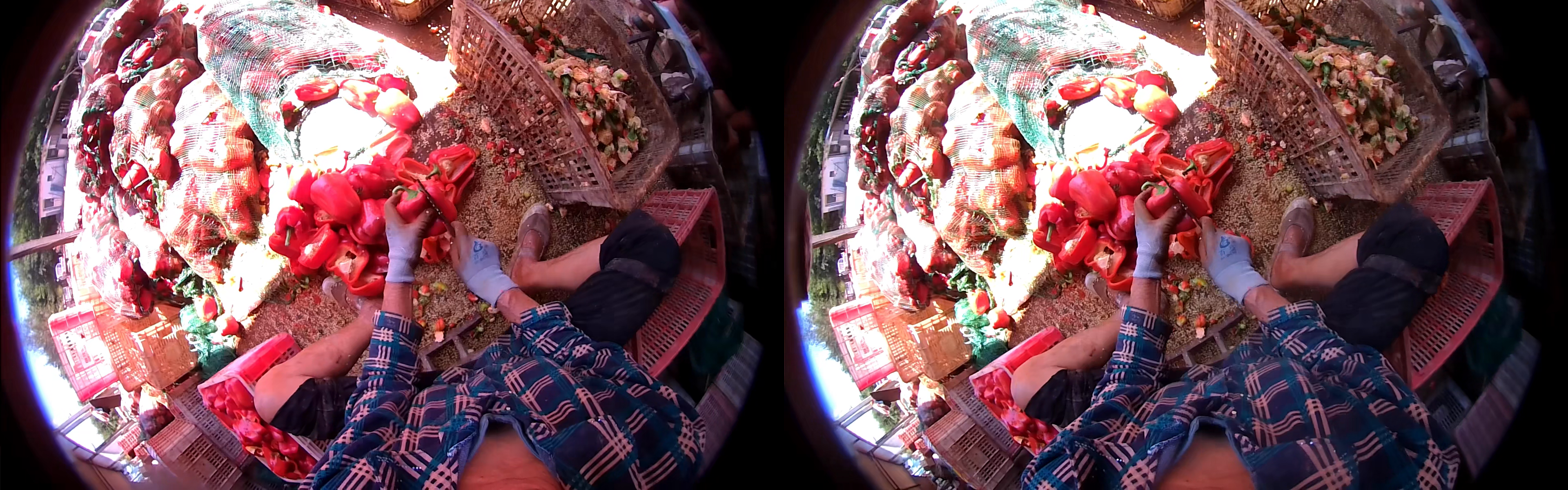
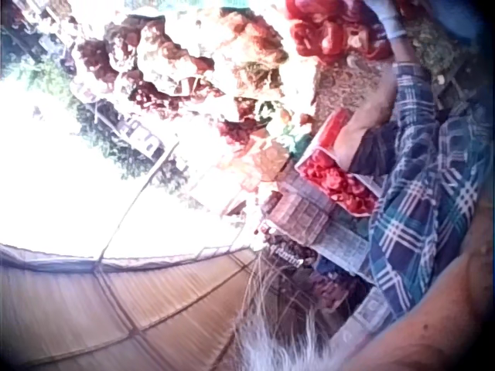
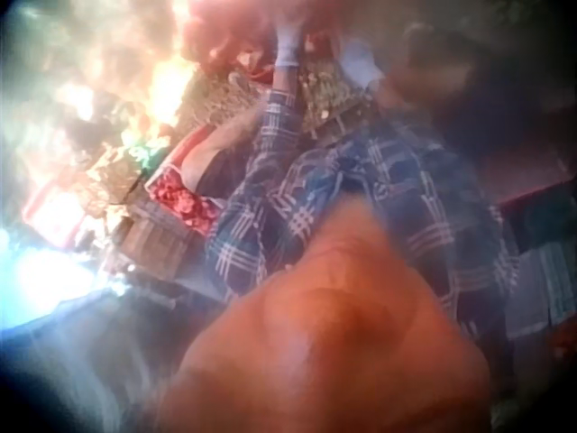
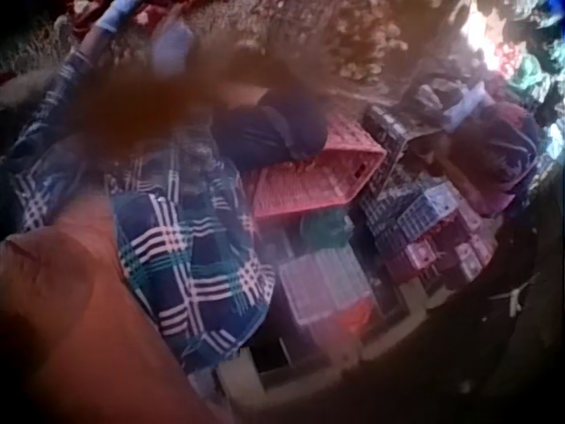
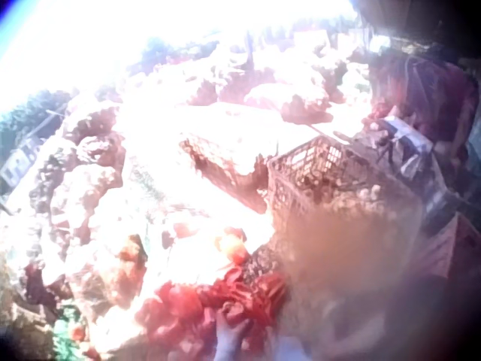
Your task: The person cleans red bell peppers by cutting them open with a knife, removing the seeds and stems by hand, and placing the cleaned pieces into a crate.
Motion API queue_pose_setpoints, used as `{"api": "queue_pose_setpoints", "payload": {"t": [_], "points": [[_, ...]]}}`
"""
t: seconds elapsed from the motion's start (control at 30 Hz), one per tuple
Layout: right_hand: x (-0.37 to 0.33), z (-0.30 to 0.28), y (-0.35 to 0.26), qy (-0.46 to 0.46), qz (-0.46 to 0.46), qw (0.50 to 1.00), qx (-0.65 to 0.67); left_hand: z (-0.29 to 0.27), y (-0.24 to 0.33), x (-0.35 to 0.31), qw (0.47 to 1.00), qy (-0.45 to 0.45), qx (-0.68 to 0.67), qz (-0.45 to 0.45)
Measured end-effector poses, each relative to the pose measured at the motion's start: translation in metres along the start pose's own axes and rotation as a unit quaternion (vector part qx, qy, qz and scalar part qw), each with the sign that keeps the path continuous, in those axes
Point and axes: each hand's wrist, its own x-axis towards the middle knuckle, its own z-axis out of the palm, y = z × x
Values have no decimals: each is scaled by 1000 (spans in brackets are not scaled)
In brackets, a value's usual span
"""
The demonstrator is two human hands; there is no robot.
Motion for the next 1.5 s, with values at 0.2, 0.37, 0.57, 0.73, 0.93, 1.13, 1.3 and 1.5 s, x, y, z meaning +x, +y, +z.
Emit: {"api": "queue_pose_setpoints", "payload": {"t": [0.2, 0.37, 0.57, 0.73, 0.93, 1.13, 1.3, 1.5], "points": [[6, -1, 12, -54, 52, 995, 65, -15, 23, 19, 978, -122, 154, 67], [8, 9, 33, 18, 161, 934, 319, -33, 51, 69, 862, -241, 436, 94], [7, 7, 24, 22, 165, 839, 518, 16, 17, 223, 981, 21, 186, -53], [9, -7, 19, 22, 240, 759, 605, 61, -5, 290, 937, -1, 323, -129], [5, -19, 11, 3, 237, 787, 569, 61, -52, 315, 949, -42, 265, -167], [-1, -17, 16, 9, 201, 797, 569, 59, -35, 298, 992, -14, -51, -113], [1, -24, 27, 79, 162, 893, 411, 24, 8, 248, 951, -127, -217, -179], [1, -52, 8, 229, -49, 956, 179, -9, -5, 145, 918, -161, -306, -194]]}}
